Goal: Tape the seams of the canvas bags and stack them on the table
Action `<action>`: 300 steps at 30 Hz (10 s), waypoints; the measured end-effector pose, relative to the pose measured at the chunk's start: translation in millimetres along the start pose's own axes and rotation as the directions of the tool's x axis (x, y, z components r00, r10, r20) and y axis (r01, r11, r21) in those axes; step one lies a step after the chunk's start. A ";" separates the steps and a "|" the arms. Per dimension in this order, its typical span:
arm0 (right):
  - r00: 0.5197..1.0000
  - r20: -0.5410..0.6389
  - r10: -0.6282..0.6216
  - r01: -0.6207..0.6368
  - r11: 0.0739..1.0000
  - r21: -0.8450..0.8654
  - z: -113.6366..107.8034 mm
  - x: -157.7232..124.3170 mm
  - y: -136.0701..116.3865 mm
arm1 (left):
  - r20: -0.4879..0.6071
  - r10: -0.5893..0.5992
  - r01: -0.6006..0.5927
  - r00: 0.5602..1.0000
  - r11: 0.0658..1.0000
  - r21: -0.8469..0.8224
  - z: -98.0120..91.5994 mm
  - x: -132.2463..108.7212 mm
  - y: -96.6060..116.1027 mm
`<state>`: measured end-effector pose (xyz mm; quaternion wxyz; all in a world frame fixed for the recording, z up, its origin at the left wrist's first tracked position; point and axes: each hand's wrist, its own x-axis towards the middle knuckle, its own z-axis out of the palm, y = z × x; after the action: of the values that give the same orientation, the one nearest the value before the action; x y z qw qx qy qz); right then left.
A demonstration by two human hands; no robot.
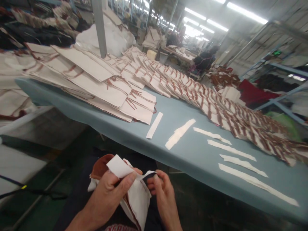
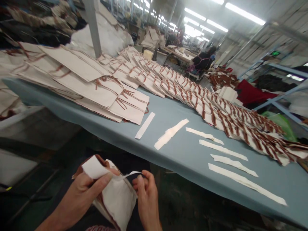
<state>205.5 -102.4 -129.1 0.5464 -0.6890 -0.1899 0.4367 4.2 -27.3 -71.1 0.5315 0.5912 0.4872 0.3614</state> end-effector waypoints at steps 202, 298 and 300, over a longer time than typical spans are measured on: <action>0.373 0.822 -0.430 0.888 0.421 -0.183 43.1 20.8 -129.3 | 0.306 0.007 -0.024 0.952 0.998 0.053 -37.9 8.1 18.7; -0.065 0.996 -0.064 0.906 -0.423 0.032 37.6 20.6 -164.9 | 0.351 -0.132 0.071 0.927 0.981 0.182 -10.9 17.4 51.5; -0.083 0.988 -0.129 0.942 -0.333 0.035 39.5 29.5 -168.7 | 0.358 -0.169 0.143 0.918 0.985 0.099 -15.0 17.7 49.0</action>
<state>226.0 -1.6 13.4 0.0722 -0.2938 -0.9531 0.0123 4.1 -4.1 -22.1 0.6186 0.6258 0.4379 0.1844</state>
